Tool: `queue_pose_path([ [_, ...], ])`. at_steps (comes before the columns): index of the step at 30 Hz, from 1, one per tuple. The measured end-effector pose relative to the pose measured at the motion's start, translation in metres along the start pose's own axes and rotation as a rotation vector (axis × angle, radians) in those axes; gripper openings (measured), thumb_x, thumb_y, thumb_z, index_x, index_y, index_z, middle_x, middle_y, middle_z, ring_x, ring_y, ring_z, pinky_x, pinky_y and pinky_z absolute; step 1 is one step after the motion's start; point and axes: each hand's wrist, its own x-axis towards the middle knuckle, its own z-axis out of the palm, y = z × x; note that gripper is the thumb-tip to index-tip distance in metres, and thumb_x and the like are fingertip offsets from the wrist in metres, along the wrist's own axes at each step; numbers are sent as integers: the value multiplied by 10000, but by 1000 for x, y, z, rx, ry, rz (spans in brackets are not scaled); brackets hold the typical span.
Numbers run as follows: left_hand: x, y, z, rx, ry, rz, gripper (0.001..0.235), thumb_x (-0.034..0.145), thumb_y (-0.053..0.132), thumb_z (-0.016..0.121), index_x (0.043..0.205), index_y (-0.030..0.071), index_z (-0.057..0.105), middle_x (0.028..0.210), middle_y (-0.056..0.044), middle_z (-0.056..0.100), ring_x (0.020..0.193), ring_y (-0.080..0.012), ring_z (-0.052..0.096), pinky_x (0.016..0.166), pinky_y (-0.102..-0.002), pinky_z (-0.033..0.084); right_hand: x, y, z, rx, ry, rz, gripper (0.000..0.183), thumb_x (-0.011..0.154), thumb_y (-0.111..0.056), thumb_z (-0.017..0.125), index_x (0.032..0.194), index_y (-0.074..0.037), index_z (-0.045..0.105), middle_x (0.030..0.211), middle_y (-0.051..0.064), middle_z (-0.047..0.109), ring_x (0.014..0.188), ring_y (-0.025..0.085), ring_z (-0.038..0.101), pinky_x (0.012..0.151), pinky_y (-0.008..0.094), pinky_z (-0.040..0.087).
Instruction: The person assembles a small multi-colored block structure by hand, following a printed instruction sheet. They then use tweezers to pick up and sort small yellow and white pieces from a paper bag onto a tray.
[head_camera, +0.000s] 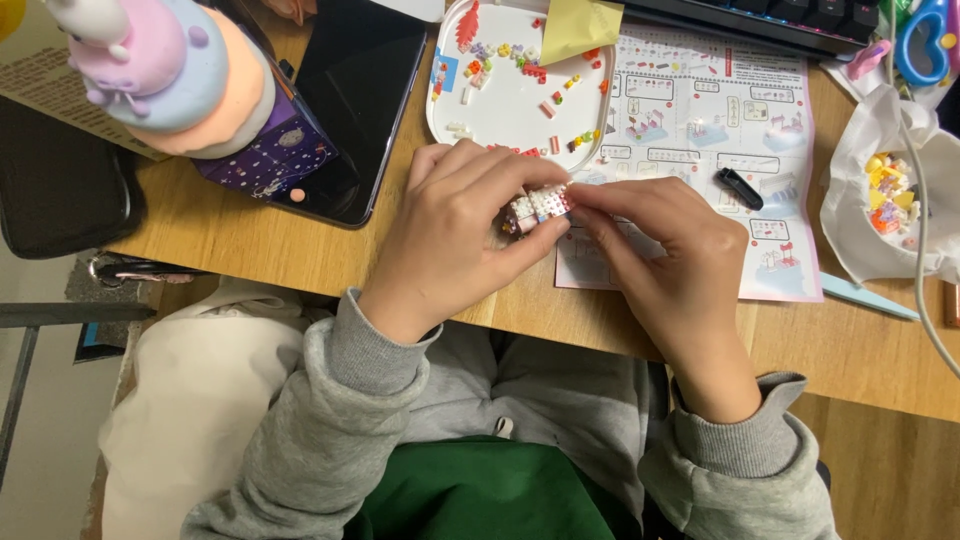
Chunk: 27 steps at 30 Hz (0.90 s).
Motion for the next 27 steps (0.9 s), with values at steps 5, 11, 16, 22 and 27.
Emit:
queue_pose_path([
  [5,-2,-3,3,-18,31,-9,306,887,245,749,1162,147,655,1061,5,713,940,-190,621,888,-360,376,-6,10,3,-139,7,-117,149,985,19,700,1115,-54,711,965,77,703,844,235,612,775,325,462],
  [11,-1,-3,3,-55,34,-10,209,870,215,757,1065,164,699,970,23,724,967,-175,656,894,-368,371,-5,4,-1,-439,19,-301,151,1033,15,652,1148,-61,715,905,56,681,772,250,575,654,337,461],
  [16,-2,-2,4,-39,48,-11,212,876,254,752,1063,167,705,989,19,727,961,-184,643,884,-365,368,-3,11,-11,-322,-74,-228,208,1016,-9,649,1216,-57,679,1036,101,655,896,291,560,732,368,439],
  [22,-2,-3,3,-45,42,-33,237,870,276,751,1072,164,702,1004,14,722,958,-185,628,876,-358,369,-5,-3,-16,-181,-98,-122,372,1013,85,515,1359,-45,562,1195,190,547,1040,340,506,900,433,421],
  [27,-2,-3,4,-55,41,-56,223,862,236,733,1076,182,700,1016,26,719,960,-178,624,883,-346,364,-10,5,-6,-392,-40,-256,496,903,132,509,1295,-143,636,1230,158,568,994,363,489,859,443,494],
])
